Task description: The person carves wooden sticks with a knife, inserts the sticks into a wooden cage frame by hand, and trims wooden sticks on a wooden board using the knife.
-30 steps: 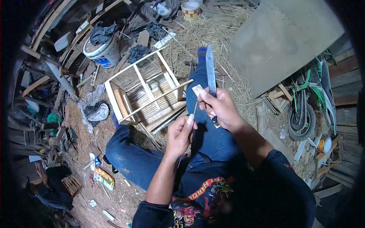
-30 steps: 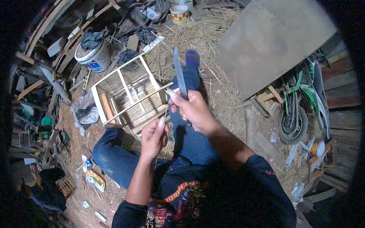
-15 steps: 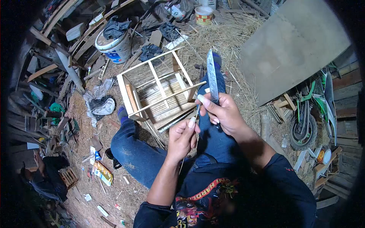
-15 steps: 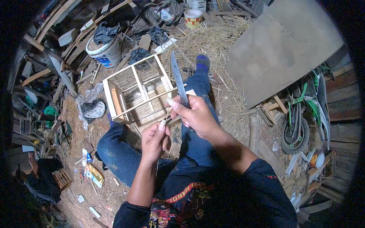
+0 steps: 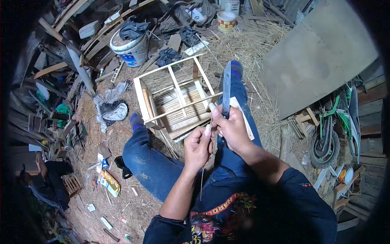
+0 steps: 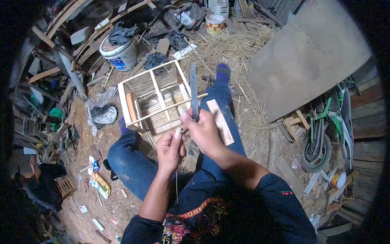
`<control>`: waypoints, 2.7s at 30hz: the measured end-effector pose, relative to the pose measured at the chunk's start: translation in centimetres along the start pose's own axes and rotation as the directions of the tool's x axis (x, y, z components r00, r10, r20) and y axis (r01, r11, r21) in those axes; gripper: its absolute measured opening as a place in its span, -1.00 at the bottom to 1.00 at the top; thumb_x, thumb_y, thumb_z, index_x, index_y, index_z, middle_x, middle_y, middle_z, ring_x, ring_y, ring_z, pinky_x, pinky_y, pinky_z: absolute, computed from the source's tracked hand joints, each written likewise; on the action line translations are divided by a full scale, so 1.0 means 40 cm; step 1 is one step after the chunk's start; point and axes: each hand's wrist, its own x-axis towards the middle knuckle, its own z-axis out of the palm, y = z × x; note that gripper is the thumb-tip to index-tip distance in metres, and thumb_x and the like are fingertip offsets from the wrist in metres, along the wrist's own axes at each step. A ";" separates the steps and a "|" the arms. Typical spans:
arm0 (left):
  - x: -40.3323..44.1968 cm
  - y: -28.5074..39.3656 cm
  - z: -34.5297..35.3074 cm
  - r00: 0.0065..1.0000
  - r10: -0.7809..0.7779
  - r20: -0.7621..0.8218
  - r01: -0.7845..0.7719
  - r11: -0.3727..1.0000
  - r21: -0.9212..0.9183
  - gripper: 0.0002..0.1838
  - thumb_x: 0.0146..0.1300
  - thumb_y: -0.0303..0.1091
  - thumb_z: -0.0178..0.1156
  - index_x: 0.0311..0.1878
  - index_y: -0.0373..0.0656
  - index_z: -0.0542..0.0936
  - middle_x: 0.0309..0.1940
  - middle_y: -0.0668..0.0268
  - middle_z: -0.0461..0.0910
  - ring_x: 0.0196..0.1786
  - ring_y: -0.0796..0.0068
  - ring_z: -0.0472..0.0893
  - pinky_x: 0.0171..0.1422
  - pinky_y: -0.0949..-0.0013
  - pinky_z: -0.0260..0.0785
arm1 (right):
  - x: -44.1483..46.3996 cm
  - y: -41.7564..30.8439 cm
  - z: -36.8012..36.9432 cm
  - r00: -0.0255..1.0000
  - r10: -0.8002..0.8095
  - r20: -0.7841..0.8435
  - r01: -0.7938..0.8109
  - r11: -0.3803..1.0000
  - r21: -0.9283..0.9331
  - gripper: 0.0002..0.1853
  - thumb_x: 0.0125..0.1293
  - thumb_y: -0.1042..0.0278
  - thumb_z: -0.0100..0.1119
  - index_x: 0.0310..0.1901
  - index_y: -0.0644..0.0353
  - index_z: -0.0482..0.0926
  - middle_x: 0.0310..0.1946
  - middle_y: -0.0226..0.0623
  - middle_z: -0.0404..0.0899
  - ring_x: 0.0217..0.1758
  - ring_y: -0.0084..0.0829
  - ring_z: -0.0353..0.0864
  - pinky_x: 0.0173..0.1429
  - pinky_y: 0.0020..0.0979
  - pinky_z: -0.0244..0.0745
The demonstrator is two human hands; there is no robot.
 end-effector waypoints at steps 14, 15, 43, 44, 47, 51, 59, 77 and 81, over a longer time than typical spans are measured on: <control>-0.001 0.019 -0.037 0.995 -0.075 -0.067 0.063 0.984 -0.167 -0.63 0.70 -0.14 -0.02 -0.24 -0.16 0.52 -0.76 0.42 0.35 -0.79 0.65 0.24 -0.67 0.50 0.17 | 0.020 0.050 0.104 0.906 -0.416 -0.077 0.374 0.873 -0.314 -0.68 0.61 0.14 0.20 -0.26 0.20 0.55 -0.55 -0.49 0.48 -0.61 -0.71 0.40 -0.57 -0.53 0.27; -0.002 0.020 -0.041 0.995 -0.083 -0.061 0.071 0.981 -0.180 -0.63 0.70 -0.14 -0.03 -0.24 -0.16 0.52 -0.76 0.41 0.35 -0.81 0.64 0.23 -0.68 0.49 0.17 | 0.023 0.055 0.103 0.907 -0.415 -0.075 0.373 0.873 -0.316 -0.68 0.61 0.14 0.20 -0.26 0.20 0.55 -0.55 -0.49 0.48 -0.61 -0.71 0.40 -0.57 -0.53 0.27; 0.002 0.013 -0.116 0.990 -0.113 -0.086 0.083 0.950 -0.300 -0.64 0.69 -0.12 -0.01 -0.23 -0.15 0.51 -0.76 0.41 0.34 -0.83 0.62 0.22 -0.70 0.48 0.21 | 0.066 0.114 0.170 0.993 -0.101 -0.067 0.104 0.993 0.052 -0.78 0.58 0.26 0.24 -0.20 0.23 0.56 -0.46 -0.44 0.53 -0.64 -0.75 0.31 -0.60 -0.59 0.17; 0.002 0.011 -0.116 0.990 -0.113 -0.086 0.083 0.951 -0.299 -0.64 0.69 -0.12 -0.01 -0.23 -0.15 0.51 -0.76 0.41 0.34 -0.83 0.62 0.22 -0.70 0.48 0.21 | 0.069 0.119 0.167 0.993 -0.101 -0.067 0.104 0.993 0.053 -0.78 0.58 0.26 0.24 -0.20 0.23 0.56 -0.46 -0.44 0.53 -0.64 -0.75 0.31 -0.60 -0.59 0.17; 0.004 0.001 -0.116 0.991 -0.100 -0.084 0.075 0.962 -0.263 -0.64 0.69 -0.13 -0.02 -0.23 -0.15 0.52 -0.75 0.43 0.35 -0.81 0.65 0.25 -0.69 0.49 0.20 | 0.082 0.145 0.152 0.995 -0.089 -0.054 0.089 0.996 -0.003 -0.79 0.59 0.28 0.22 -0.21 0.23 0.58 -0.48 -0.47 0.52 -0.64 -0.75 0.33 -0.59 -0.63 0.17; 0.008 -0.002 -0.109 0.982 -0.111 -0.150 0.090 0.986 -0.143 -0.62 0.70 -0.11 -0.01 -0.26 -0.13 0.52 -0.74 0.45 0.35 -0.77 0.68 0.27 -0.68 0.51 0.17 | 0.077 0.125 0.154 0.975 -0.206 -0.084 0.174 0.942 -0.288 -0.77 0.54 0.33 0.24 -0.29 0.25 0.55 -0.50 -0.38 0.54 -0.55 -0.54 0.49 -0.46 -0.36 0.39; 0.027 -0.014 -0.125 0.973 -0.154 -0.171 0.144 0.987 -0.068 -0.63 0.69 -0.12 -0.02 -0.28 -0.13 0.47 -0.74 0.41 0.33 -0.83 0.60 0.21 -0.73 0.46 0.15 | 0.126 0.133 0.106 0.799 -0.555 0.232 0.532 0.473 -0.702 -0.80 0.39 0.35 0.29 -0.32 0.29 0.54 -0.42 0.00 0.63 -0.33 -0.01 0.67 -0.25 -0.16 0.51; 0.060 -0.013 -0.140 0.962 -0.101 -0.254 0.072 0.990 -0.121 -0.66 0.69 -0.09 -0.02 -0.19 -0.12 0.50 -0.73 0.43 0.34 -0.84 0.63 0.20 -0.75 0.48 0.12 | 0.096 0.127 0.103 0.990 0.113 0.081 -0.118 0.992 0.050 -0.75 0.58 0.18 0.22 -0.26 0.10 0.52 -0.56 -0.59 0.41 -0.67 -0.74 0.29 -0.62 -0.56 0.20; 0.054 -0.001 -0.155 0.967 -0.122 -0.223 0.075 0.976 -0.207 -0.65 0.70 -0.10 -0.04 -0.17 -0.15 0.50 -0.74 0.43 0.33 -0.86 0.63 0.17 -0.75 0.47 0.15 | 0.097 0.122 0.077 0.992 0.097 0.082 -0.087 0.989 -0.116 -0.65 0.55 0.12 0.26 -0.38 0.13 0.53 -0.57 -0.59 0.45 -0.63 -0.72 0.31 -0.55 -0.49 0.23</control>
